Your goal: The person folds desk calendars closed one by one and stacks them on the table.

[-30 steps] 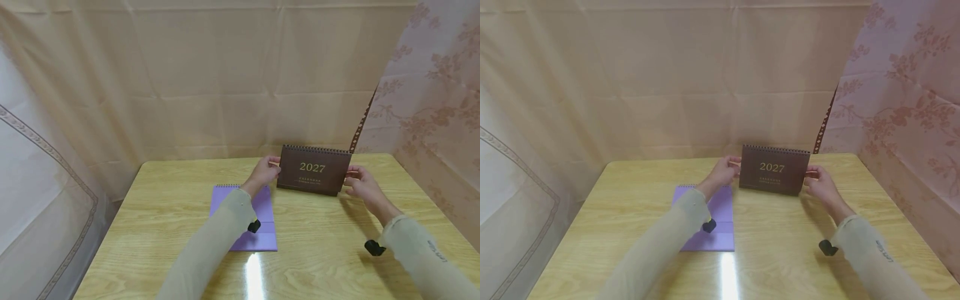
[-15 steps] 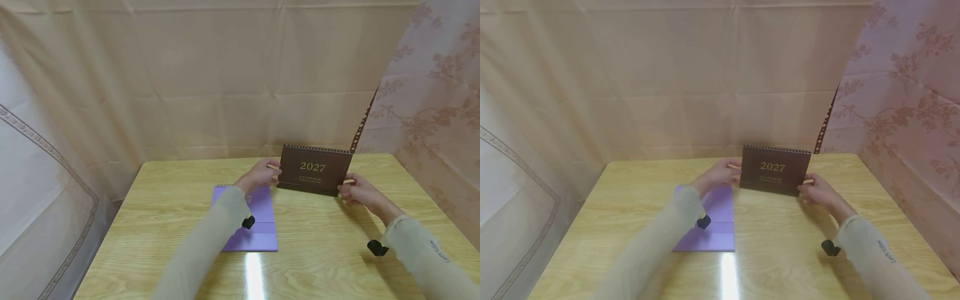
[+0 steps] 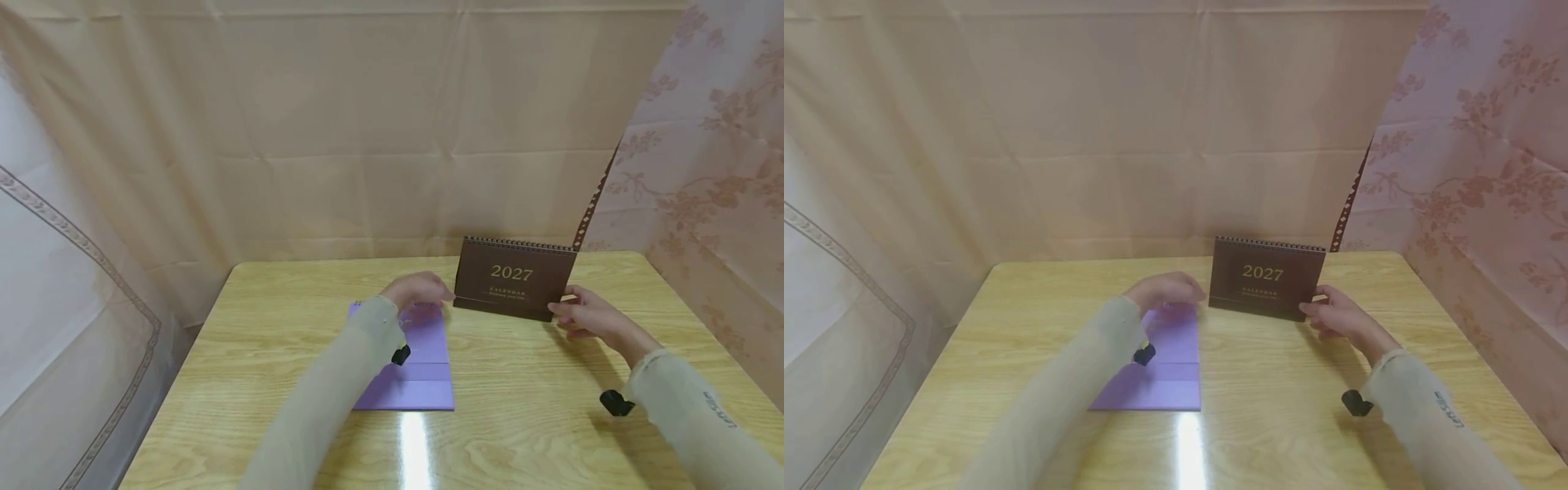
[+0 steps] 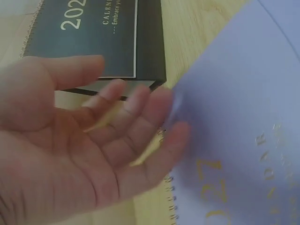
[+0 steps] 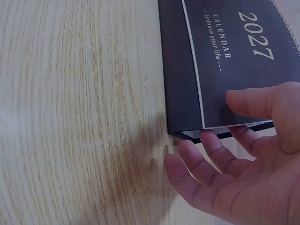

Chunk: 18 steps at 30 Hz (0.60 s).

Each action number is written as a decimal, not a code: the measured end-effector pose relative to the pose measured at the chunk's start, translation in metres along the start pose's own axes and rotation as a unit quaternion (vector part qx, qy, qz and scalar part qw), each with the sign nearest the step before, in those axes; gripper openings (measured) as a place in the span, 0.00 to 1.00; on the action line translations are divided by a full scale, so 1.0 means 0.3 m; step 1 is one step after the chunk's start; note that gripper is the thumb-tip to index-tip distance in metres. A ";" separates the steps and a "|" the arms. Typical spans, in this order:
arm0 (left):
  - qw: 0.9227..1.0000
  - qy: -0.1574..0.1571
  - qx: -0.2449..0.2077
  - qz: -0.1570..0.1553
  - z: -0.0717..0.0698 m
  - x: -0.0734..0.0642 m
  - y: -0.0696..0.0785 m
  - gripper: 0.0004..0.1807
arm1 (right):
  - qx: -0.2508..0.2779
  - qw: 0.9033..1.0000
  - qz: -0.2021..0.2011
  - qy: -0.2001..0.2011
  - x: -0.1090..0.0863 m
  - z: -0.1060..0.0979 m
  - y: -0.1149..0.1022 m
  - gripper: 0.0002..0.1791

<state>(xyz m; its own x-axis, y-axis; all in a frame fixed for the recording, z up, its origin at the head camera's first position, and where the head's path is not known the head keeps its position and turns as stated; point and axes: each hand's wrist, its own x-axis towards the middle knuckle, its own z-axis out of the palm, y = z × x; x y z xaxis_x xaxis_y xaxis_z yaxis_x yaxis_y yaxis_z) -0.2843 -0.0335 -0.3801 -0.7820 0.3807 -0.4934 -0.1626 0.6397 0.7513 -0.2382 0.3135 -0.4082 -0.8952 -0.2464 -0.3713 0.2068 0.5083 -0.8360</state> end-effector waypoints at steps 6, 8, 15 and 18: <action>0.999 -0.009 0.032 -0.026 0.001 -0.010 0.001 0.19 | -0.012 1.000 0.007 0.009 0.005 0.003 0.003 0.36; 1.000 -0.017 0.012 -0.006 0.002 -0.010 -0.007 0.18 | -0.013 1.000 0.006 0.015 0.009 0.005 0.007 0.34; 0.995 -0.023 -0.065 0.066 0.009 0.003 -0.031 0.18 | -0.003 1.000 -0.009 0.026 0.016 0.008 0.009 0.35; 0.993 0.000 -0.088 0.082 0.018 0.020 -0.033 0.16 | 0.000 0.999 -0.013 0.031 0.019 0.008 0.009 0.34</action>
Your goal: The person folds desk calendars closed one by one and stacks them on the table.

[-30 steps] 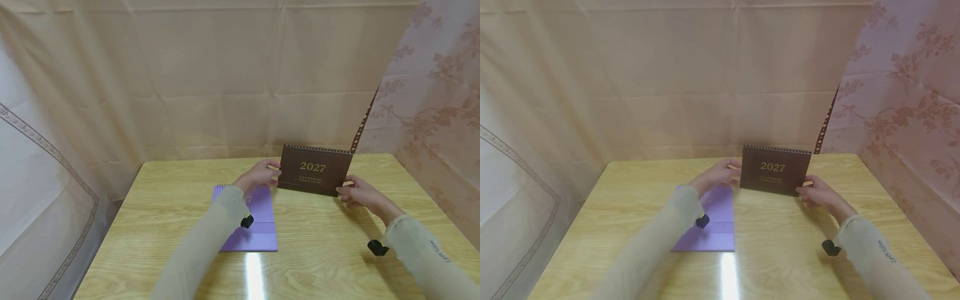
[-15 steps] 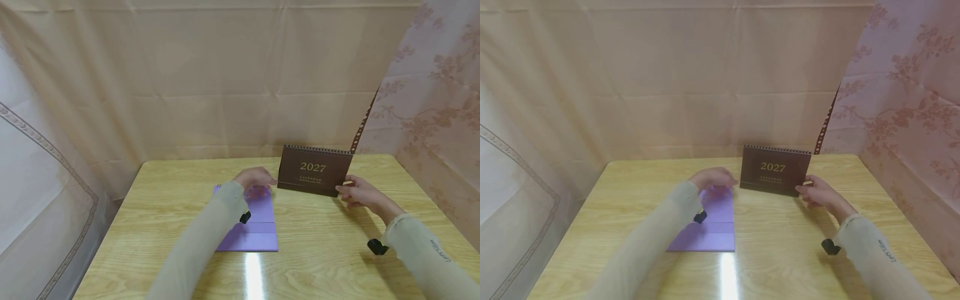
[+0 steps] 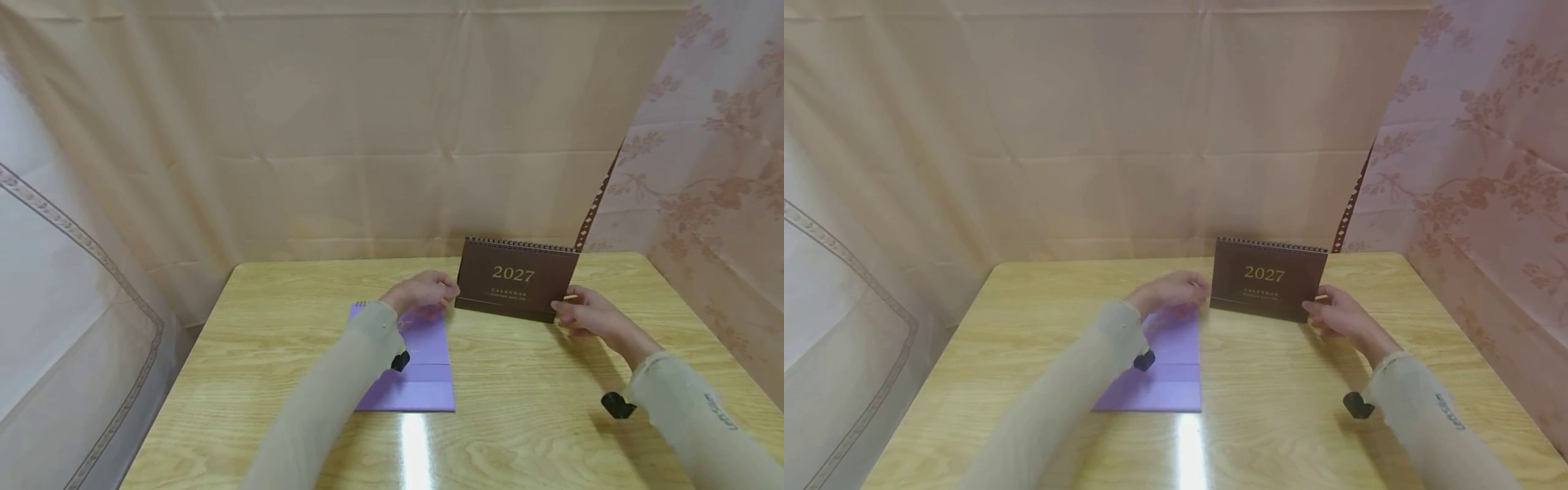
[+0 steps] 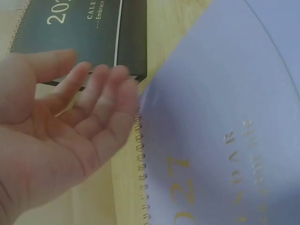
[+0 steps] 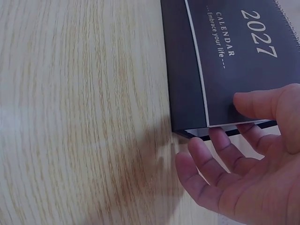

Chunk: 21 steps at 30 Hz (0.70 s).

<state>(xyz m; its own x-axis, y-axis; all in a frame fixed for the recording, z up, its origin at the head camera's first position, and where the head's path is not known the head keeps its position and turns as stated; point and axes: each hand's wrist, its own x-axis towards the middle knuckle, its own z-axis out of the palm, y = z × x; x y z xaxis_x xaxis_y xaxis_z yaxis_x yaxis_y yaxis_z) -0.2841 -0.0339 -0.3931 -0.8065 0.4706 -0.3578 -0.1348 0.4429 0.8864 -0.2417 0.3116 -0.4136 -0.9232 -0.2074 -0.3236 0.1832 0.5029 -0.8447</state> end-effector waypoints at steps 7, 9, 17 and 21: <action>0.995 0.076 -0.057 0.042 0.023 0.032 -0.005 0.18 | 0.008 1.000 -0.001 0.006 0.001 0.000 0.003 0.33; 0.993 0.088 -0.066 0.048 0.026 0.033 -0.002 0.21 | 0.007 1.000 -0.002 0.006 0.001 -0.002 0.006 0.32; 0.993 0.093 -0.047 0.064 0.042 0.044 -0.005 0.22 | 0.016 1.000 -0.004 0.004 0.000 -0.001 0.010 0.27; 0.992 0.099 -0.030 0.071 0.053 0.046 -0.010 0.21 | 0.010 1.000 -0.001 0.004 0.000 -0.002 0.008 0.31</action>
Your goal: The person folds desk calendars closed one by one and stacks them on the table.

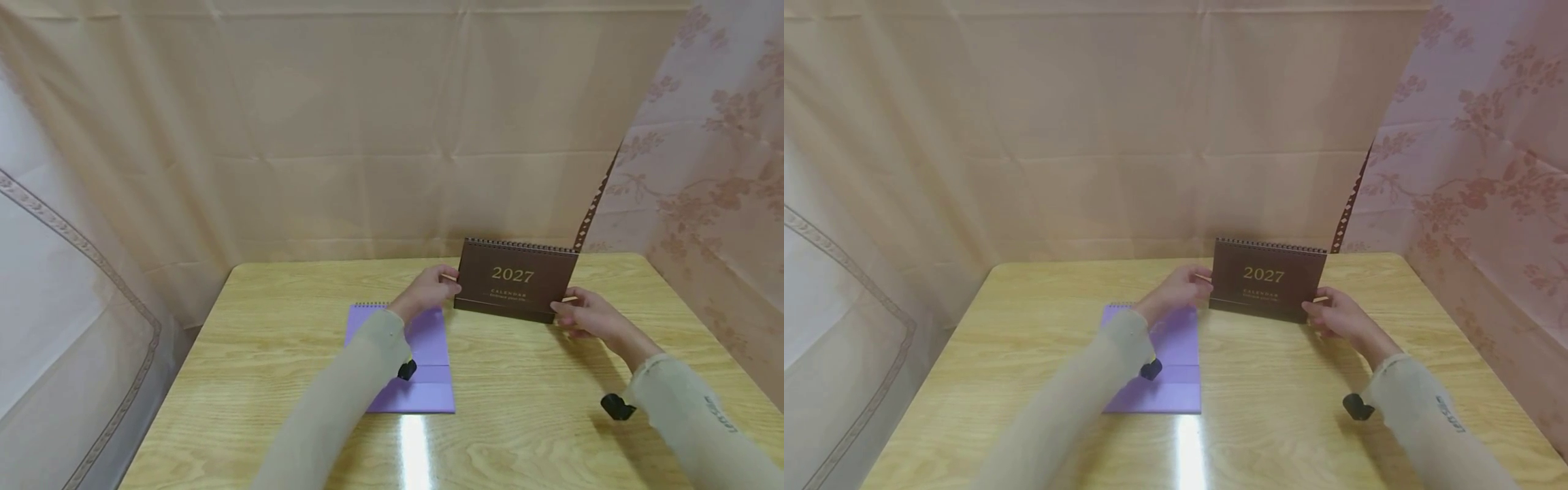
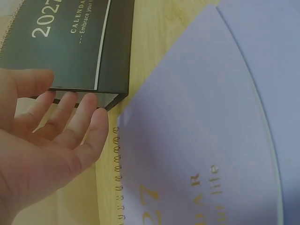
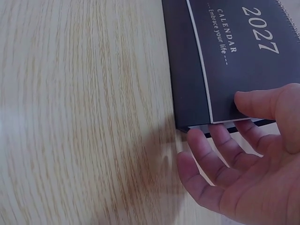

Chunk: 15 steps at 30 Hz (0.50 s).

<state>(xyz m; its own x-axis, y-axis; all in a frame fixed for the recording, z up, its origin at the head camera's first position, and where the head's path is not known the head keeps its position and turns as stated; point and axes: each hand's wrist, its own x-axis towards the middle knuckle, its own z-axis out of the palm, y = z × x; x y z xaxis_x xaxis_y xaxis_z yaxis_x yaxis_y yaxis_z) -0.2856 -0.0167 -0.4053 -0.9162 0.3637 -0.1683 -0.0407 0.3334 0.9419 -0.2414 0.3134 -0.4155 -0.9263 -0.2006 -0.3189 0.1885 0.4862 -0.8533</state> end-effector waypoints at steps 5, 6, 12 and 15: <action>1.000 0.002 -0.003 -0.015 0.006 -0.003 -0.005 0.18 | -0.005 1.000 0.005 0.000 -0.001 -0.009 0.006 0.35; 1.000 0.000 -0.002 -0.018 0.007 -0.003 -0.006 0.17 | -0.005 1.000 0.006 -0.001 0.000 -0.011 0.008 0.35; 1.000 -0.006 0.006 -0.022 0.015 -0.001 -0.014 0.16 | -0.007 1.000 0.006 -0.005 0.002 -0.018 0.016 0.36; 1.000 -0.005 0.001 -0.018 0.012 0.005 -0.020 0.15 | -0.006 1.000 0.009 -0.003 0.003 -0.016 0.013 0.37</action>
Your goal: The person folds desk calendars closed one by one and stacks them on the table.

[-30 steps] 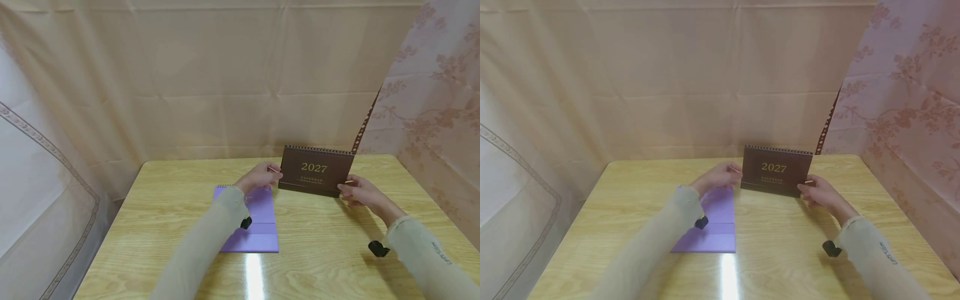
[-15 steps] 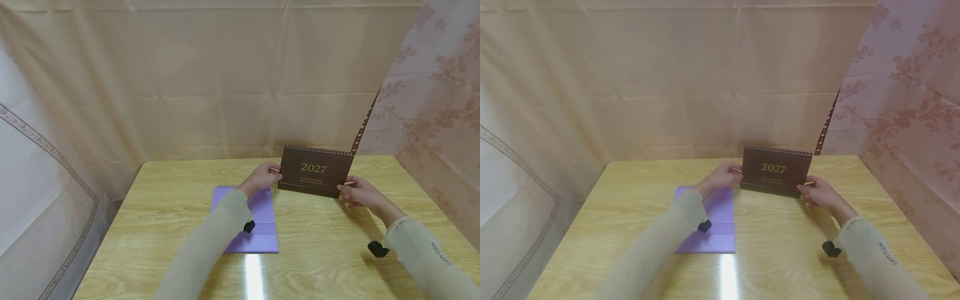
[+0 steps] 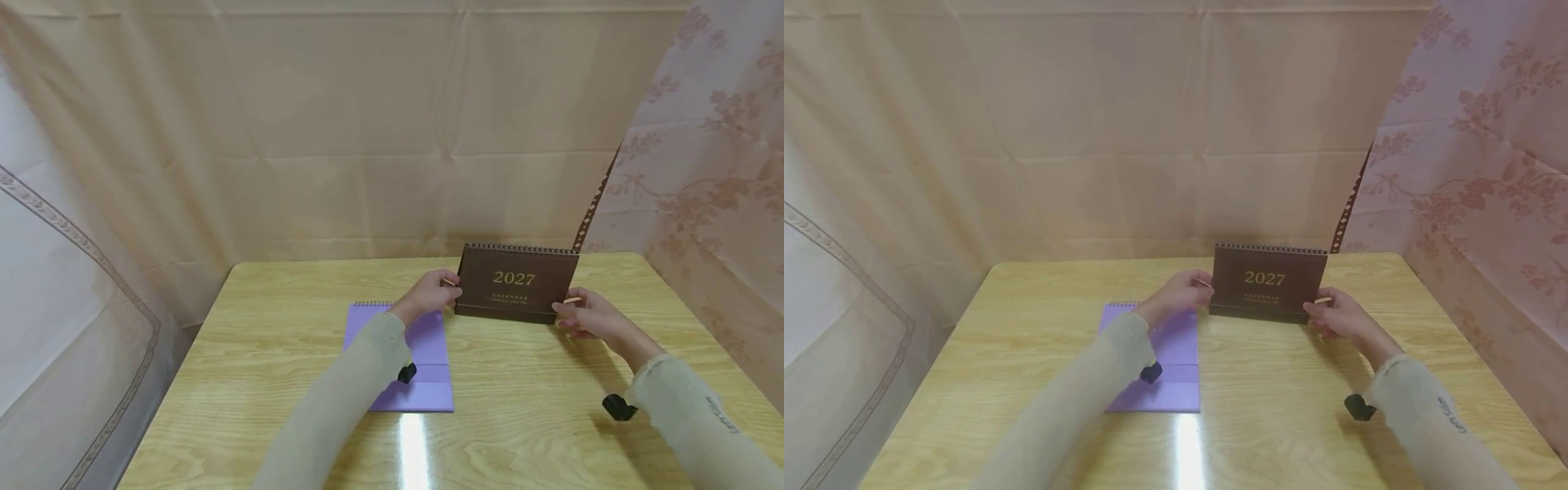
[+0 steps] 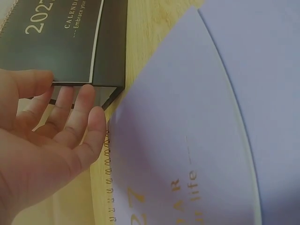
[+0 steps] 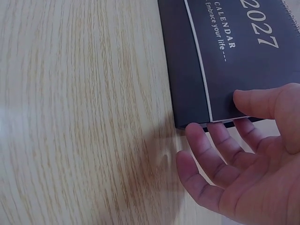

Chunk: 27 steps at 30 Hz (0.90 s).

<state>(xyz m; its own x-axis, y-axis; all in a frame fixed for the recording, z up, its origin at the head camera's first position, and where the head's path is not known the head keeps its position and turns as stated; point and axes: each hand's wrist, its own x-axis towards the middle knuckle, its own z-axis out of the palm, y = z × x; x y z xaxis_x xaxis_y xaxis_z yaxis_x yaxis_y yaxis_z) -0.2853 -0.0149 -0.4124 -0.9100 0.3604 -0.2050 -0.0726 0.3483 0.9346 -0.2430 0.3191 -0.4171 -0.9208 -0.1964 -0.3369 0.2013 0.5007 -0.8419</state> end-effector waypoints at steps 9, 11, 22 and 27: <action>1.000 0.003 0.017 0.008 0.001 -0.007 0.002 0.17 | 0.005 1.000 0.009 0.004 0.000 -0.001 -0.003 0.37; 0.999 0.008 0.030 0.015 0.001 -0.010 0.002 0.17 | 0.006 1.000 0.008 0.004 0.002 -0.001 -0.002 0.36; 0.981 0.029 0.182 0.063 0.010 -0.010 -0.013 0.14 | 0.006 1.000 0.001 0.010 0.002 0.012 0.005 0.29; 0.976 0.032 0.204 0.070 0.007 -0.011 -0.006 0.12 | 0.012 1.000 -0.005 0.014 0.000 0.020 0.000 0.29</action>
<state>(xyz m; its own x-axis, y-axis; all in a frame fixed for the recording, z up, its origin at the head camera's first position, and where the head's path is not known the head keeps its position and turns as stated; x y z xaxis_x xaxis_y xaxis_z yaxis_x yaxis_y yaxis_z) -0.2812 -0.0150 -0.4141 -0.9237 0.3793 -0.0534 0.2107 0.6196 0.7561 -0.2409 0.3140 -0.4197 -0.9314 -0.1779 -0.3176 0.2000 0.4789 -0.8548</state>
